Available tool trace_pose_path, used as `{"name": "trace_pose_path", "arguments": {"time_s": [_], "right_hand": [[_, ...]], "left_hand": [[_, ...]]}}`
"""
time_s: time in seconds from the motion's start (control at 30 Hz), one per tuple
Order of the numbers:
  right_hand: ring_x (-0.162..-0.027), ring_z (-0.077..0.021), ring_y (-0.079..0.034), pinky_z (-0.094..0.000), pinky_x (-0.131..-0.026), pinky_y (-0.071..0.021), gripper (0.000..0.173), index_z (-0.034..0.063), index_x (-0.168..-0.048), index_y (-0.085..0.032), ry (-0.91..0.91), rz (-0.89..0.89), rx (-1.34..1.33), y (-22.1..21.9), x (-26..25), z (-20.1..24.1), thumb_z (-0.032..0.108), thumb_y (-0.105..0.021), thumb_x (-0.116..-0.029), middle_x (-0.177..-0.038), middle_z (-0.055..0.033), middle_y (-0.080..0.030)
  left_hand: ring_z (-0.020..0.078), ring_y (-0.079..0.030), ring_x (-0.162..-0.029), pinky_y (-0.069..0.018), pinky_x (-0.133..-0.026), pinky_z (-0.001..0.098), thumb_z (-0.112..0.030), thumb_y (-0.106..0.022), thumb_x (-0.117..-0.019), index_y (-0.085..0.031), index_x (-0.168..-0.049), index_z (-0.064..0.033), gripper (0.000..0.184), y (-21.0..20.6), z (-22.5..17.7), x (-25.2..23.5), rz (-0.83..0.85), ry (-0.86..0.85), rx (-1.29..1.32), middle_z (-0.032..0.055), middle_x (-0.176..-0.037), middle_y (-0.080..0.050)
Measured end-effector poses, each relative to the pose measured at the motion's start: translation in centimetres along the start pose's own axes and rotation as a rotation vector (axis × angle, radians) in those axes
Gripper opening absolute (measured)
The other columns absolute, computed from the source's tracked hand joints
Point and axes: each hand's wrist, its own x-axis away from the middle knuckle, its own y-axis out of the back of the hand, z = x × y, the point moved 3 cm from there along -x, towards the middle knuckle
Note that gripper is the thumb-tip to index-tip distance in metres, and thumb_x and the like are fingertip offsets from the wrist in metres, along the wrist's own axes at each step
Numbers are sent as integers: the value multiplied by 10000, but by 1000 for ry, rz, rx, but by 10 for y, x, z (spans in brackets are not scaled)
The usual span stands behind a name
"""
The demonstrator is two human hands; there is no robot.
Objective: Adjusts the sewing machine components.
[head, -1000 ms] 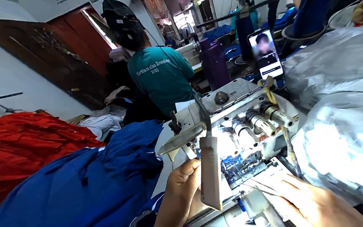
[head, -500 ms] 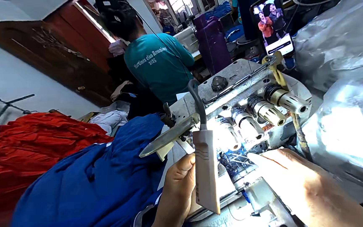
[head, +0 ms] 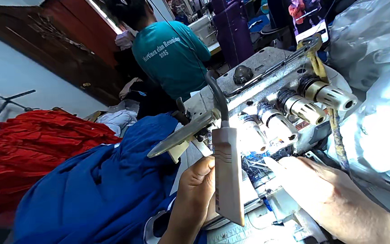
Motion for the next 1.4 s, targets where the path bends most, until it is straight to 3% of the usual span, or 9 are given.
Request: {"name": "trace_pose_path", "arguments": {"time_s": [0.43,0.6,0.77,0.97,1.07,1.17,1.23,1.3,1.4], "right_hand": [[-597,-183,-624,-267,-504,-507,347,67,-1113,-788,30,-3,7,-2,-3,-4,17,-553,-862,-767,-67,-659],[-610,-189,-642,-281,-519,-527,321,48,-1117,-772,51,-14,-19,2,-2,-4,27,-541,-896,-769,-74,-668],[-584,-175,-604,-269,-488,-484,304,41,-1105,-767,109,-10,8,6,1,-3,19,-535,-909,-740,-62,-640],[-603,-131,-591,-235,-491,-465,317,92,-1104,-788,102,9,-47,16,4,-5,39,-549,-903,-754,-28,-635],[-618,-111,-601,-224,-503,-473,282,125,-1084,-788,72,12,-112,25,7,-6,82,-549,-939,-751,-7,-630],[-698,-89,-643,-207,-572,-494,261,158,-1080,-782,43,61,-232,40,10,-9,142,-550,-962,-804,2,-693],[-720,-111,-633,-208,-594,-476,230,160,-1088,-778,15,136,-300,55,10,-7,153,-573,-983,-816,-33,-691],[-730,-155,-625,-223,-621,-470,204,133,-1100,-771,-5,199,-371,68,8,-3,140,-596,-996,-799,-81,-678],[-736,-195,-630,-240,-660,-481,183,58,-1099,-761,-46,273,-501,82,5,4,99,-607,-1008,-807,-144,-689]], "left_hand": [[21,-631,-591,-548,-596,155,-119,-547,-977,-746,-879,-167,227,-2,-1,0,14,-22,16,-33,-706,-685],[28,-629,-592,-548,-597,160,-133,-541,-985,-739,-880,-172,228,-1,-1,0,18,-27,-14,-30,-704,-682],[27,-624,-590,-542,-595,158,-161,-541,-998,-734,-878,-182,229,-2,-1,-1,27,-26,6,-31,-693,-672],[40,-622,-582,-543,-593,170,-122,-521,-993,-735,-874,-171,250,-2,-2,0,-2,-4,-12,-27,-677,-664],[33,-616,-582,-540,-590,167,-126,-514,-995,-736,-875,-168,255,-2,-2,0,0,-5,-14,-32,-677,-660],[22,-611,-575,-537,-572,158,-109,-535,-969,-740,-868,-154,233,-3,-3,0,4,-50,-71,-45,-692,-668],[3,-624,-613,-540,-583,145,-115,-587,-931,-743,-900,-142,161,-4,-7,1,7,-155,-203,-59,-754,-692],[-26,-668,-740,-566,-674,138,-157,-661,-867,-715,-966,-121,118,-7,-14,5,36,-302,-370,-62,-858,-721],[-16,-672,-990,-565,-857,159,-251,-685,-932,-719,-1055,-146,166,-15,-19,12,193,-442,-405,-45,-1028,-730]]}}
